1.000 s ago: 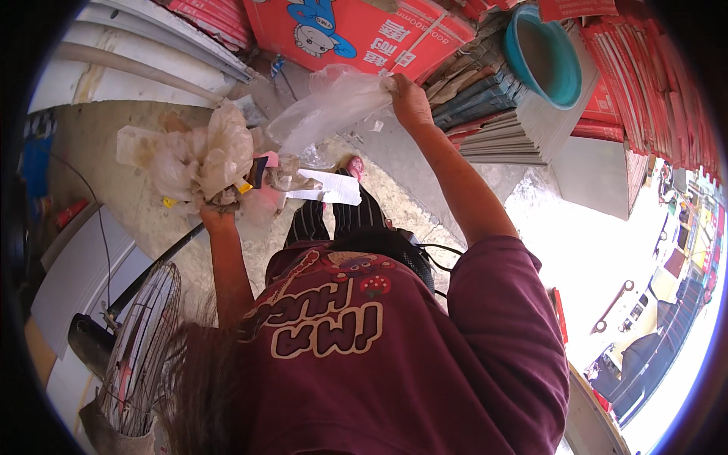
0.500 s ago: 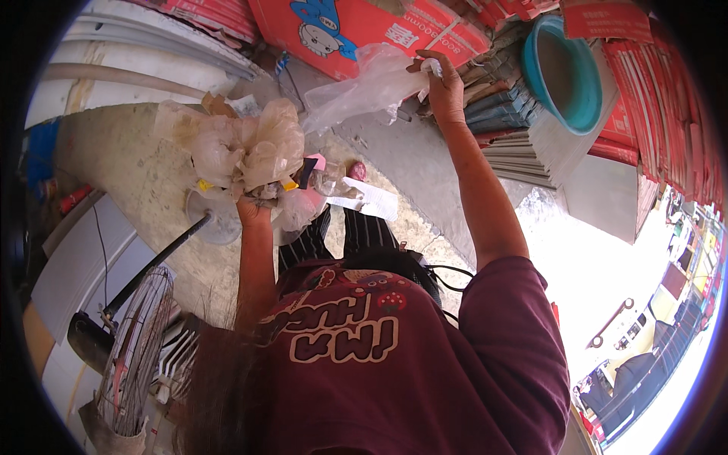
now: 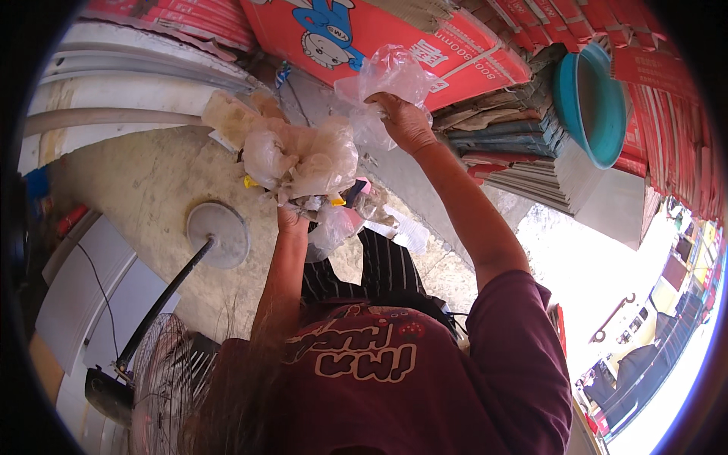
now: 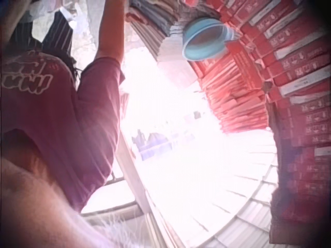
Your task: The person collects various scraps including cardboard and plastic into a clear plastic bag by hand and ties it closed.
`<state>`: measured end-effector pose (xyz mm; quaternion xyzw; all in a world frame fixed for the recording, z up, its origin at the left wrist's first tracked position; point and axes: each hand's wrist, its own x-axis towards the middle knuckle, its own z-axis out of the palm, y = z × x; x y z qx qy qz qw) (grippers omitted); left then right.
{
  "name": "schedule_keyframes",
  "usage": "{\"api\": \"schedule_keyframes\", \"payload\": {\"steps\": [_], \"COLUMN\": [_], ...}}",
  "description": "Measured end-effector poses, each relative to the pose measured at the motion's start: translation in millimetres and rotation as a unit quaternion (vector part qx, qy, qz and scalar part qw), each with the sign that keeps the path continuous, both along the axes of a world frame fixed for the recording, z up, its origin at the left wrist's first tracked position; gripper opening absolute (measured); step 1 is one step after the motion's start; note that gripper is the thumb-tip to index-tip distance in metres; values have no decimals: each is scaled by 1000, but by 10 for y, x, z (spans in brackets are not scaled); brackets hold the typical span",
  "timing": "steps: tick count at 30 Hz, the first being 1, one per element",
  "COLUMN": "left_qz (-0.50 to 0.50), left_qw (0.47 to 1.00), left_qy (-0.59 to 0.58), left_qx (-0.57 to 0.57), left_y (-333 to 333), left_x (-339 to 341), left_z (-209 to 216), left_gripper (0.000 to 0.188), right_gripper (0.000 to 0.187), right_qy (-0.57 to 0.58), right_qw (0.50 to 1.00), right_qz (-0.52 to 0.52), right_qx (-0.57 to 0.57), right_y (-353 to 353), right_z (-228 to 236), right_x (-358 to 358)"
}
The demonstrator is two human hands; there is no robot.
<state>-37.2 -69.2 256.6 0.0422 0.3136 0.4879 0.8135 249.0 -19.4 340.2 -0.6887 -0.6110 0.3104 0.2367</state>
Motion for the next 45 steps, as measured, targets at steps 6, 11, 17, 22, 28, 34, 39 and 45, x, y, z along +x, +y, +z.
{"api": "schedule_keyframes", "payload": {"steps": [6,11,17,22,28,34,39,45], "left_qz": [24,45,60,97,107,86,99,11], "left_qw": [996,982,942,930,921,925,904,900], "left_qy": [72,160,278,293,296,284,283,294], "left_qx": [-56,-92,-180,-198,-228,-238,-306,-320], "left_y": [369,661,814,796,892,1099,1296,1266], "left_x": [-125,-120,-135,-165,-212,-260,-290,-398], "left_z": [-773,-1237,-1674,-1881,-2009,-2014,-1869,-1922], "left_gripper": [58,51,37,39,41,45,39,46], "right_gripper": [28,23,27,32,31,19,23,22], "right_qy": [38,55,121,117,171,283,286,325], "right_qw": [996,992,982,982,967,914,917,915], "right_qz": [-2,-24,-61,-60,-100,-202,-179,-161], "right_qx": [-86,-113,-134,-134,-160,-211,-213,-174], "right_y": [551,1035,1582,1942,2274,2573,2820,3050], "right_z": [-865,-1619,-2588,-3283,-3855,-4348,-4574,-5216], "right_x": [-293,-443,-603,-792,-1056,-1236,-1516,-1665]}}
